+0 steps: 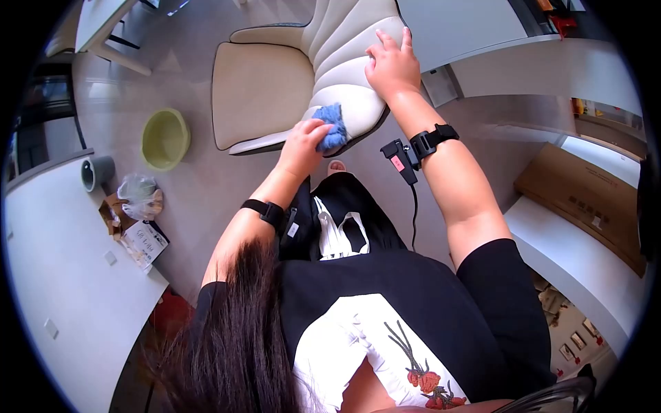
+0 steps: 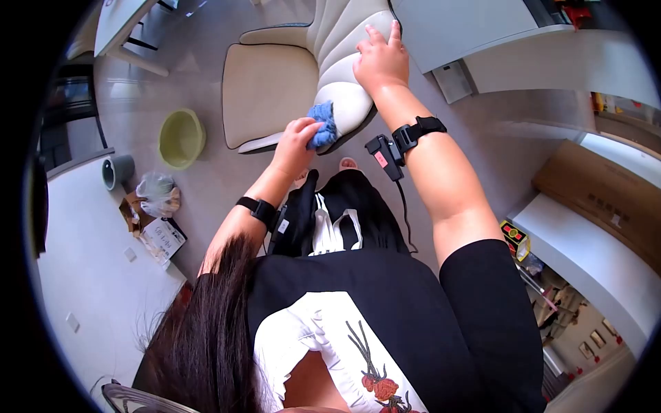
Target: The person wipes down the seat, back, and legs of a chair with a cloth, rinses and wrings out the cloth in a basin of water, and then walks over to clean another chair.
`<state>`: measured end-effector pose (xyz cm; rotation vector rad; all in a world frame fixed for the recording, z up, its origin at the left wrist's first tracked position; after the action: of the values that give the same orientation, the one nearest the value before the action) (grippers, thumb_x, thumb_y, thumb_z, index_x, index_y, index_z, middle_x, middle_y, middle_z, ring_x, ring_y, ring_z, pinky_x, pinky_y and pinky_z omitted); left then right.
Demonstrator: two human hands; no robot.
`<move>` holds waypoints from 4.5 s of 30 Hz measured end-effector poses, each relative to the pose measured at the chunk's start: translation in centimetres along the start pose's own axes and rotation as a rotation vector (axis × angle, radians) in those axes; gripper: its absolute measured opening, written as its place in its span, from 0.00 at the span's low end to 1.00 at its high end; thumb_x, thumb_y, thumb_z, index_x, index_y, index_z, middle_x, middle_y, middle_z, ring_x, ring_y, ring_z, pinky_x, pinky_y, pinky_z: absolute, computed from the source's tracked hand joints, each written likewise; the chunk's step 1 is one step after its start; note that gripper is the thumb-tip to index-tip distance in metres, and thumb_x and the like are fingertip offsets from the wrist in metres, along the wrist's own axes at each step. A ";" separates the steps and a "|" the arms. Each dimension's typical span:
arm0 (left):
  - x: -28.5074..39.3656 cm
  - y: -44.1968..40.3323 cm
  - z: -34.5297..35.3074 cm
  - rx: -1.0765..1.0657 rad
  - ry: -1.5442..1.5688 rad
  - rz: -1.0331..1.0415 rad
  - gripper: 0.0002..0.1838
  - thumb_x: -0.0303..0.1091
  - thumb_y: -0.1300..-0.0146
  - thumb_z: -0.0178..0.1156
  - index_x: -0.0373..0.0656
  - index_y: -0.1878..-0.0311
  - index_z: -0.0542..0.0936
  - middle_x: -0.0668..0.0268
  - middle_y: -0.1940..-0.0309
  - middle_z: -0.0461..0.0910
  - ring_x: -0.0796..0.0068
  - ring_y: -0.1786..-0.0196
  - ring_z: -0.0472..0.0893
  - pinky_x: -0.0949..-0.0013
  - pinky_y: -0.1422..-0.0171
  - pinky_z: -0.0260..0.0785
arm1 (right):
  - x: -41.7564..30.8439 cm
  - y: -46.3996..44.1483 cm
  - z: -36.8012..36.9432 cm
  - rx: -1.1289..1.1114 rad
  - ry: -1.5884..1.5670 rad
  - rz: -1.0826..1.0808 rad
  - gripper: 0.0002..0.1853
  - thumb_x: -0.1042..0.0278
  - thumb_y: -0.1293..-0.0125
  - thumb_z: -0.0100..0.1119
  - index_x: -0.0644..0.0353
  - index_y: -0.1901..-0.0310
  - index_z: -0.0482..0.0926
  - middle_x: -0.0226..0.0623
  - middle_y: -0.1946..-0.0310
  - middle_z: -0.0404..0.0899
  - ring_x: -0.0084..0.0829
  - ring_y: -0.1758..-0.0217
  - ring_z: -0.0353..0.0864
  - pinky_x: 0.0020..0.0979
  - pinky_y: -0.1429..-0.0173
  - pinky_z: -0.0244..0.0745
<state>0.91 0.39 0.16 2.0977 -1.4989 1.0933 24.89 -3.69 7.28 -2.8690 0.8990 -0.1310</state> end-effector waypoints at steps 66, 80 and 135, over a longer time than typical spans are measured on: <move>-4.5 4.2 1.9 0.176 0.497 -0.718 0.19 0.33 0.37 0.55 0.43 0.42 0.75 0.50 0.46 0.76 0.54 0.42 0.75 0.64 0.40 0.66 | -0.4 0.4 -0.5 -0.013 0.033 0.018 0.11 0.61 0.41 0.53 0.39 0.58 0.83 0.21 0.35 0.68 0.49 0.25 0.50 0.45 0.37 0.71; 0.1 5.5 3.7 0.089 1.041 -0.769 0.21 0.38 0.34 0.58 0.41 0.40 0.73 0.66 0.57 0.80 0.79 0.54 0.75 0.75 0.47 0.67 | -0.3 0.6 -0.4 -0.012 0.042 0.003 0.13 0.61 0.41 0.53 0.39 0.57 0.83 0.21 0.34 0.67 0.50 0.26 0.52 0.44 0.35 0.70; 13.4 0.2 3.7 0.278 -0.107 -0.124 0.19 0.20 0.54 0.61 0.44 0.55 0.80 0.58 0.49 0.79 0.52 0.47 0.77 0.58 0.42 0.70 | 15.3 -4.6 1.4 -0.388 -0.886 -0.539 0.26 0.58 0.30 0.50 0.53 0.33 0.63 0.48 0.29 0.55 0.45 0.25 0.53 0.39 0.26 0.51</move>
<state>4.14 -10.78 7.75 2.4357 -1.3040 1.2187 40.19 -8.58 7.29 -2.8856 -0.0305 1.2649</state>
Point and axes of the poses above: each hand's wrist, its own y-axis away from the middle knuckle, its own z-axis out of the palm, x = y × z, the point moved 1 cm from there along -y, towards the middle knuckle
